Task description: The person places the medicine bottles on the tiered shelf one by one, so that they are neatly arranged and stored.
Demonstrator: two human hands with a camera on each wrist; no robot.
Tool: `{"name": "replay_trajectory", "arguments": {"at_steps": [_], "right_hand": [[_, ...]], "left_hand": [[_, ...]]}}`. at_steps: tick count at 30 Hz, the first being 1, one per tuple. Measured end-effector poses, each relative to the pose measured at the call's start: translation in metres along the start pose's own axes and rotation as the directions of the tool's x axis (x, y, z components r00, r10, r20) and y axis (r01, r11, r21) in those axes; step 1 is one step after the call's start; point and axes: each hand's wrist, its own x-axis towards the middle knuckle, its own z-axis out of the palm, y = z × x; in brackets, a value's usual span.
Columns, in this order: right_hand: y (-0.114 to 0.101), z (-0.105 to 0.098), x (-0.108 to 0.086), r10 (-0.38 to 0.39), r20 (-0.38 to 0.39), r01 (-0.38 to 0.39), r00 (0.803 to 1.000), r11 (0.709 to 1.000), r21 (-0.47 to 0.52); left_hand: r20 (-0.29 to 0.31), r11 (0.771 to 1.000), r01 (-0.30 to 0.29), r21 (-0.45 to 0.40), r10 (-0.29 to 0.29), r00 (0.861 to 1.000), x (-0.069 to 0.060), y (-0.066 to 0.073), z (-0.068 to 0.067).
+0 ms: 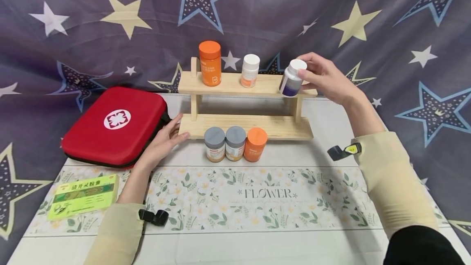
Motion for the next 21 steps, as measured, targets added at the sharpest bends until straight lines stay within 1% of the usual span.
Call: {"name": "replay_trajectory", "arguments": {"at_steps": [7,14,21], "right_hand": [[0.004,-0.006,0.012,0.043,-0.043,-0.044,0.998,0.999,-0.021],[0.007,-0.009,0.02,0.063,-0.067,-0.067,0.996,0.996,-0.057],[0.013,-0.012,0.024,0.098,-0.083,-0.1,0.992,0.994,-0.031]], "left_hand": [[-0.005,1.0,-0.001,-0.008,0.001,1.0,0.001,0.0,0.0],[-0.008,1.0,-0.004,0.001,0.004,1.0,0.0,-0.001,0.0],[-0.004,1.0,-0.01,0.009,0.01,1.0,0.002,-0.003,-0.001]]}}
